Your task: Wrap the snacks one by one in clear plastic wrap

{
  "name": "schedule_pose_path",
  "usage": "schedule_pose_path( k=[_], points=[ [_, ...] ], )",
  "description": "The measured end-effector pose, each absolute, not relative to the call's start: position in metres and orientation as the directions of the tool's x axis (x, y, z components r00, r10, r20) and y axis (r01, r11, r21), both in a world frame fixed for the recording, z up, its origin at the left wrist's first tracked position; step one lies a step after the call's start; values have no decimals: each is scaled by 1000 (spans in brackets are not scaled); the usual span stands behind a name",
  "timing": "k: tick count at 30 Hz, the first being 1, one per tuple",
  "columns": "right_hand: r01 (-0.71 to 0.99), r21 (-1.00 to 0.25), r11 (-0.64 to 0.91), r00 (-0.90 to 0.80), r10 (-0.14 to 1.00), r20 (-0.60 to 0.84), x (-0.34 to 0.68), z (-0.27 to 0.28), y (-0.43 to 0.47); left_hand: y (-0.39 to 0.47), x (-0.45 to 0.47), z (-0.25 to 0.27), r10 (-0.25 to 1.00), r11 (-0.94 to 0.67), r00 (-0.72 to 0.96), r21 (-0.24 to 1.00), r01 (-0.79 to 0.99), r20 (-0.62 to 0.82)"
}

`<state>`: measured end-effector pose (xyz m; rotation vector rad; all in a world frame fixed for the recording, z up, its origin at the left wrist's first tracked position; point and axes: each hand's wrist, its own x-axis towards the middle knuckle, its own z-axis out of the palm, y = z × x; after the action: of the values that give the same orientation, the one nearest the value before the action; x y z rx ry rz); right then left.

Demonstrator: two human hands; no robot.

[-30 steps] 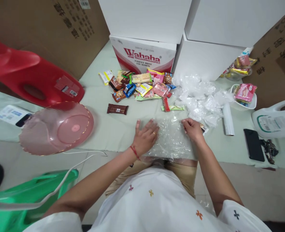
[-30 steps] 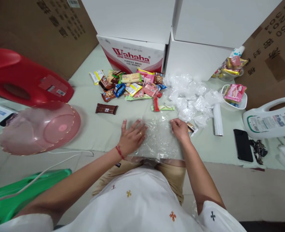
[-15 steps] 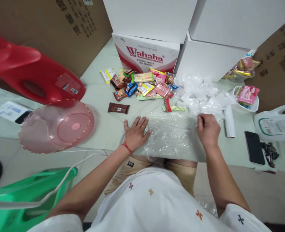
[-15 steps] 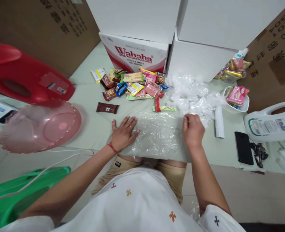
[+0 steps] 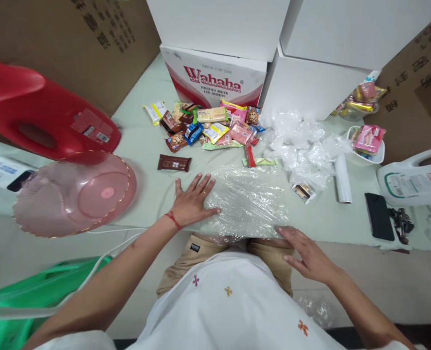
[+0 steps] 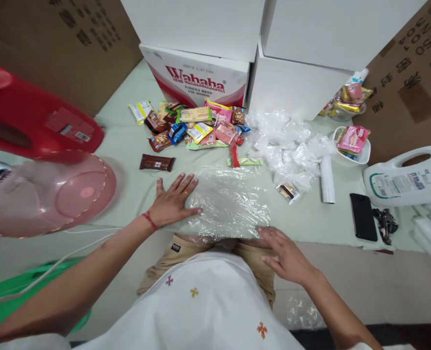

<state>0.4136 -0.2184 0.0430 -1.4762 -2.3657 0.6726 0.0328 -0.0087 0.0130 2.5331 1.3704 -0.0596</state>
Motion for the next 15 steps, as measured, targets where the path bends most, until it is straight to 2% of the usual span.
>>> schedule_pose_path(
  k=[3, 6, 8, 10, 12, 14, 15],
  points=[
    [801, -545, 249, -247, 966, 79, 400, 44, -199, -4, 32, 18, 768, -558, 591, 196, 807, -245],
    [876, -436, 207, -180, 978, 101, 379, 32, -164, 1, 26, 24, 744, -560, 597, 208, 802, -299],
    [912, -353, 208, -199, 978, 63, 369, 24, -144, 2, 18, 32, 778, -525, 571, 230, 820, -262],
    [927, -306, 218, -215, 976, 44, 363, 21, -133, -2, 12, 45, 862, -457, 495, 252, 853, -109],
    [927, -293, 233, -221, 973, 72, 356, 22, -131, -14, 16, 60, 931, -363, 331, 293, 885, 154],
    [918, -297, 263, -240, 964, 112, 346, 27, -132, -32, 33, 71, 907, -326, 182, 360, 874, 380],
    [909, -299, 290, -265, 956, 123, 340, 28, -134, -40, 45, 74, 880, -372, 191, 384, 845, 434]
  ],
)
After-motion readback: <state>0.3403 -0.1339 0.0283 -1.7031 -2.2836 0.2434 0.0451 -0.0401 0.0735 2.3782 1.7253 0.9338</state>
